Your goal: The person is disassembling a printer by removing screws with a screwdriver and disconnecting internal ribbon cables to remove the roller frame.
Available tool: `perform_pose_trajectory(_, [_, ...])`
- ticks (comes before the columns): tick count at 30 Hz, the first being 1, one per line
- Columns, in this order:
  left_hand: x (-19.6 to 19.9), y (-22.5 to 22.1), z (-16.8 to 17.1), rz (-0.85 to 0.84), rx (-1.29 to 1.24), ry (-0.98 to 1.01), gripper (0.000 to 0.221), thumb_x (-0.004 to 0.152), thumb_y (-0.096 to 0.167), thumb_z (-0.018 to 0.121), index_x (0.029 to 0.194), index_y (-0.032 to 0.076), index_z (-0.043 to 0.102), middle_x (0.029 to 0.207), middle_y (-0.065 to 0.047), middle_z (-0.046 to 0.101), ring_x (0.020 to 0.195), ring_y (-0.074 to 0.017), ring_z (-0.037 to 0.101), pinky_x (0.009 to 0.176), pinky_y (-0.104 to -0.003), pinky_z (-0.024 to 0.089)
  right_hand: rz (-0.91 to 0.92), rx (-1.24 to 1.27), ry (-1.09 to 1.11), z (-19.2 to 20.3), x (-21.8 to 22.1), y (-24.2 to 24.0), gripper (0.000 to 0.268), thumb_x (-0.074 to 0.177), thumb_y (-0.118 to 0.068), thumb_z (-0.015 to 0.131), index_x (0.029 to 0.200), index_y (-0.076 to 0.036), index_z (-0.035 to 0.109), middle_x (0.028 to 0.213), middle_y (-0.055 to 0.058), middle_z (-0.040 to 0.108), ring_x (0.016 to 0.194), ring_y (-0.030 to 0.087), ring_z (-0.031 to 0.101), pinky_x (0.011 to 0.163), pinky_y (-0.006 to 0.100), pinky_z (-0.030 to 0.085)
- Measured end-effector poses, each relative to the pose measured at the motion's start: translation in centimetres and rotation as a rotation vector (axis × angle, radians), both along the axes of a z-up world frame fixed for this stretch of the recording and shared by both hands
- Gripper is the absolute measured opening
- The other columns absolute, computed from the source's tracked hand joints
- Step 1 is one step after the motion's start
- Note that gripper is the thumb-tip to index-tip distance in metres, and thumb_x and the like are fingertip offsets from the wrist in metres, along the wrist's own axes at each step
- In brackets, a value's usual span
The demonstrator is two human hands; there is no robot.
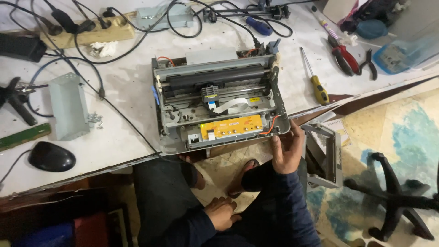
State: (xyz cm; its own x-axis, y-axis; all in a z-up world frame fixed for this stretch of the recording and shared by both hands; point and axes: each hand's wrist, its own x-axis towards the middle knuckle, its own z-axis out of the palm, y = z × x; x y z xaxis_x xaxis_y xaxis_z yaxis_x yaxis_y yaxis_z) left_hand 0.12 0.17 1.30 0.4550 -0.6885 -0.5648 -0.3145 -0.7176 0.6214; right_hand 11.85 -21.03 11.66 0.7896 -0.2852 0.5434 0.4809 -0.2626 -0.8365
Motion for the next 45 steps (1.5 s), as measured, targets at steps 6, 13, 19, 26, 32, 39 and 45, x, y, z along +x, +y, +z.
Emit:
perform_pose_trajectory(6, [-0.4, 0.0, 0.4, 0.002, -0.002, 0.007, 0.058, 0.107, 0.048, 0.045, 0.132, -0.003, 0.057, 0.135, -0.027, 0.054, 0.122, -0.0466, 0.050, 0.102, -0.057, 0.037, -0.058, -0.157, -0.058, 0.5, -0.1, -0.5, 0.054, 0.102, -0.019, 0.064, 0.144, 0.008, 0.044, 0.133, 0.022, 0.048, 0.120, 0.034, 0.062, 0.103, 0.042, 0.055])
perform_pose_trajectory(13, [0.6, 0.2, 2.9, -0.021, 0.011, 0.102, 0.063, 0.107, 0.051, 0.042, 0.132, -0.005, 0.057, 0.139, -0.027, 0.052, 0.125, -0.0462, 0.049, 0.102, -0.055, 0.041, -0.033, -0.149, -0.021, 0.8, -0.4, -0.6, 0.058, 0.101, -0.021, 0.064, 0.146, 0.008, 0.043, 0.141, 0.024, 0.049, 0.126, 0.034, 0.060, 0.103, 0.041, 0.054])
perform_pose_trajectory(19, [0.0, 0.2, 3.8, 0.036, 0.000, 0.051, 0.060, 0.104, 0.049, 0.052, 0.128, -0.006, 0.058, 0.132, -0.027, 0.056, 0.119, -0.0455, 0.055, 0.097, -0.053, 0.047, 0.006, -0.077, -0.023, 0.8, -0.7, -0.2, 0.056, 0.105, -0.024, 0.058, 0.149, 0.006, 0.041, 0.126, 0.022, 0.058, 0.099, 0.027, 0.065, 0.084, 0.036, 0.054])
perform_pose_trajectory(26, [-0.1, 0.5, 3.5, 0.009, -0.095, -0.011, 0.055, 0.103, 0.045, 0.055, 0.117, -0.006, 0.068, 0.123, -0.025, 0.065, 0.113, -0.0435, 0.059, 0.096, -0.050, 0.048, -0.003, -0.111, 0.020, 0.7, -1.0, -0.4, 0.051, 0.108, -0.019, 0.056, 0.152, 0.002, 0.041, 0.097, 0.019, 0.065, 0.077, 0.022, 0.066, 0.070, 0.033, 0.057])
perform_pose_trajectory(32, [0.0, 0.5, 3.5, -0.005, -0.017, 0.004, 0.073, 0.103, 0.054, 0.045, 0.137, -0.010, 0.055, 0.150, -0.024, 0.046, 0.123, -0.0485, 0.050, 0.096, -0.062, 0.045, -0.044, -0.117, 0.018, 0.3, -0.8, -0.1, 0.051, 0.108, -0.022, 0.056, 0.151, 0.001, 0.042, 0.099, 0.018, 0.064, 0.073, 0.022, 0.066, 0.070, 0.033, 0.056])
perform_pose_trajectory(39, [0.6, 0.5, 3.3, 0.057, 0.045, 0.168, 0.076, 0.101, 0.062, 0.044, 0.131, -0.005, 0.062, 0.137, -0.026, 0.057, 0.123, -0.0446, 0.056, 0.097, -0.052, 0.048, -0.047, -0.107, -0.003, -0.2, -0.5, 0.1, 0.053, 0.108, -0.023, 0.056, 0.151, 0.004, 0.041, 0.104, 0.021, 0.062, 0.074, 0.024, 0.066, 0.070, 0.034, 0.057])
perform_pose_trajectory(45, [0.1, 0.4, 1.6, -0.004, -0.157, 0.173, 0.058, 0.107, 0.051, 0.044, 0.119, -0.004, 0.060, 0.143, -0.023, 0.048, 0.120, -0.0418, 0.053, 0.095, -0.045, 0.046, -0.063, -0.077, 0.009, 0.1, -0.6, 0.6, 0.050, 0.109, -0.018, 0.054, 0.151, 0.006, 0.041, 0.112, 0.022, 0.061, 0.077, 0.023, 0.065, 0.073, 0.033, 0.055])
